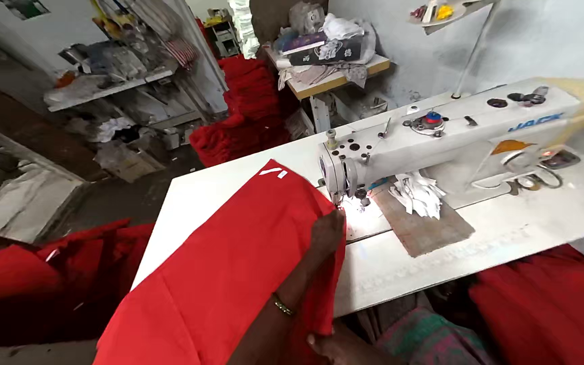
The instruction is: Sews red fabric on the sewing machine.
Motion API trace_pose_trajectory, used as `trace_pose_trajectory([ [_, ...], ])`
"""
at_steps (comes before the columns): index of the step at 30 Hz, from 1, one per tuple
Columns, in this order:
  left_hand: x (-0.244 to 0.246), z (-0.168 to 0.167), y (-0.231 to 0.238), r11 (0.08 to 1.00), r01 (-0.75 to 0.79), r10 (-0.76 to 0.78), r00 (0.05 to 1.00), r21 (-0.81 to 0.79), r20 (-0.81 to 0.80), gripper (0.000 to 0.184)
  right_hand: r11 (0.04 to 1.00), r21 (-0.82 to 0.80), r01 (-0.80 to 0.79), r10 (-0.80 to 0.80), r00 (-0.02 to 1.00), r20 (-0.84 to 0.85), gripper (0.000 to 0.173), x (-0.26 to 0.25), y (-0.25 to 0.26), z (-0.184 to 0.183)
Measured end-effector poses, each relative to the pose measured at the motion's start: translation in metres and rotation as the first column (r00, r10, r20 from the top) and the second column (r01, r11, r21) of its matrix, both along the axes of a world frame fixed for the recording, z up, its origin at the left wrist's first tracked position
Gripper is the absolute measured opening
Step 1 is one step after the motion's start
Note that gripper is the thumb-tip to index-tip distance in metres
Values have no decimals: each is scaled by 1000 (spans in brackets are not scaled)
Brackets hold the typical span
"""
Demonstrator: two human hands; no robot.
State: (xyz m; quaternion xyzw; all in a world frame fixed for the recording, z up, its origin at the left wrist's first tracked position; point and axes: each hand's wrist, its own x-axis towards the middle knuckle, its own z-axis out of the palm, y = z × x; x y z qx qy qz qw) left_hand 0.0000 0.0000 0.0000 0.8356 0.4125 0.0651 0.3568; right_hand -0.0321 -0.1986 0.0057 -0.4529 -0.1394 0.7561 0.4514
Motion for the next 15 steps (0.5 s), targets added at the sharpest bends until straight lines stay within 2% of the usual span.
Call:
trace_pose_trajectory([
  [2, -20, -13, -5, 970, -242, 231, 956, 38, 183, 46, 1000, 19, 16, -15, 998, -53, 14, 35, -15, 33],
  [3, -28, -14, -13, 946, -319, 296, 922, 53, 250, 46, 999, 34, -6, 7, 1000, -30, 13, 54, -24, 44],
  [4, -32, -18, -25, 932, -358, 320, 889, 60, 328, 45, 997, 59, -45, 40, 997, 72, 13, 71, -33, 50],
  [5, -35, -21, -39, 941, -338, 301, 874, 34, 382, 44, 990, 75, -124, 100, 959, 264, 13, 84, -42, 52],
  [6, -36, -24, -55, 965, -262, 244, 881, -12, 406, 44, 966, 59, -250, 188, 845, 501, 17, 92, -49, 52],
  [7, -36, -25, -71, 987, -156, 158, 898, -39, 410, 44, 920, -5, -393, 285, 656, 699, 27, 94, -53, 51],
  [8, -36, -23, -86, 998, -53, 55, 923, -17, 381, 43, 851, -115, -513, 375, 440, 816, 33, 92, -55, 51],
  [9, -37, -18, -100, 999, 44, -45, 948, 11, 315, 41, 768, -234, -597, 452, 246, 858, 37, 88, -54, 54],
  [10, -39, -9, -113, 992, 123, -125, 968, 23, 219, 39, 707, -293, -644, 467, 114, 877, 38, 87, -53, 55],
  [11, -42, 0, -125, 983, 182, -183, 975, 17, 126, 41, 665, -313, -678, 465, 48, 884, 36, 92, -49, 59],
  [12, -47, 5, -136, 977, 215, -215, 974, 6, 70, 44, 647, -303, -700, 461, 42, 887, 34, 101, -43, 63],
  [13, -52, 1, -148, 978, 206, -208, 974, 36, 93, 43, 672, -258, -695, 428, 81, 900, 31, 112, -33, 61],
  [15, -60, -22, -167, 980, 85, -134, 949, 178, 286, 36, 806, -210, -554, 348, 155, 925, 31, 126, 0, 59],
])
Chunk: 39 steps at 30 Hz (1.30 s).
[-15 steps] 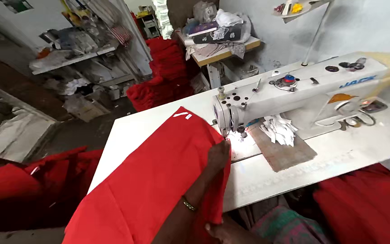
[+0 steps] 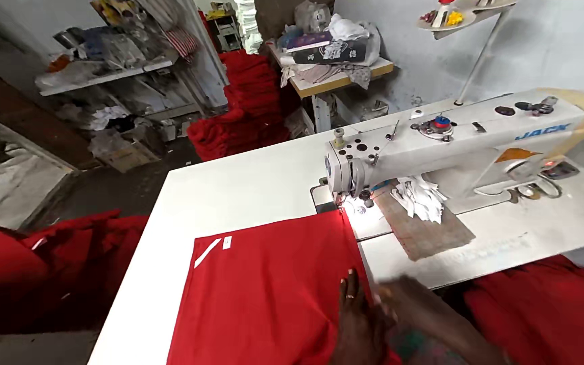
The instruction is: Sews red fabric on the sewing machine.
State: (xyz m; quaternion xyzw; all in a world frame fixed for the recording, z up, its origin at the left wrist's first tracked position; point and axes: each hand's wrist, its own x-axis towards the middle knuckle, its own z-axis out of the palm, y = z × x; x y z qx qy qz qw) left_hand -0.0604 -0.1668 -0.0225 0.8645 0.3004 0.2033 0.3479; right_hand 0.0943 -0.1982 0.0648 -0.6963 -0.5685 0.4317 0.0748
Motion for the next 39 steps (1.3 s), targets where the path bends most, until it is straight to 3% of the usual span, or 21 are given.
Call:
trace_pose_trajectory([
  [3, 1, -6, -7, 997, -59, 65, 988, -50, 142, 37, 941, 213, 262, -282, 957, 70, 43, 1, 65, -29],
  [6, 10, 2, -10, 995, -53, 63, 989, -81, 132, 31, 851, 437, 293, -413, 886, 210, 30, 0, 113, -59],
  [8, 12, 6, -11, 996, -41, 51, 992, -85, 114, 25, 823, 501, 268, -431, 869, 244, 23, -1, 127, -65],
  [12, 11, 12, -8, 995, -20, 22, 999, -102, 27, 25, 830, 484, 279, -411, 891, 192, 27, -6, 103, -65],
  [15, 15, 11, -5, 998, -59, 58, 998, -24, -31, 28, 674, 688, 269, -457, 883, 102, 24, -21, 64, -82],
  [20, 23, 5, 1, 985, -65, 73, 996, 162, -45, 28, 695, 660, 284, -449, 889, 91, 27, -18, 70, -76],
  [23, 25, 13, 1, 991, -45, 63, 988, 128, -144, 30, 727, 626, 282, -435, 894, 103, 28, -13, 73, -76],
  [27, 25, 16, 0, 982, -70, 94, 987, 178, -130, 24, 622, 733, 276, -459, 886, 57, 26, -21, 62, -83],
  [30, 28, 17, -2, 974, -67, 110, 975, 216, -191, 27, 704, 650, 285, -430, 900, 71, 28, -14, 72, -75],
  [33, 30, 18, 4, 982, -103, 130, 977, 161, -168, 31, 721, 630, 287, -420, 905, 69, 29, -13, 74, -75],
  [36, 33, 24, 15, 977, -198, 202, 978, 75, -46, 28, 598, 754, 272, -448, 894, 33, 26, -15, 71, -86],
  [37, 33, 25, 19, 975, -211, 213, 977, 67, -24, 27, 598, 753, 273, -448, 894, 31, 26, -14, 74, -84],
  [39, 36, 23, 31, 974, -216, 218, 975, 73, -28, 21, 712, 638, 294, -419, 907, 49, 26, -9, 83, -71],
])
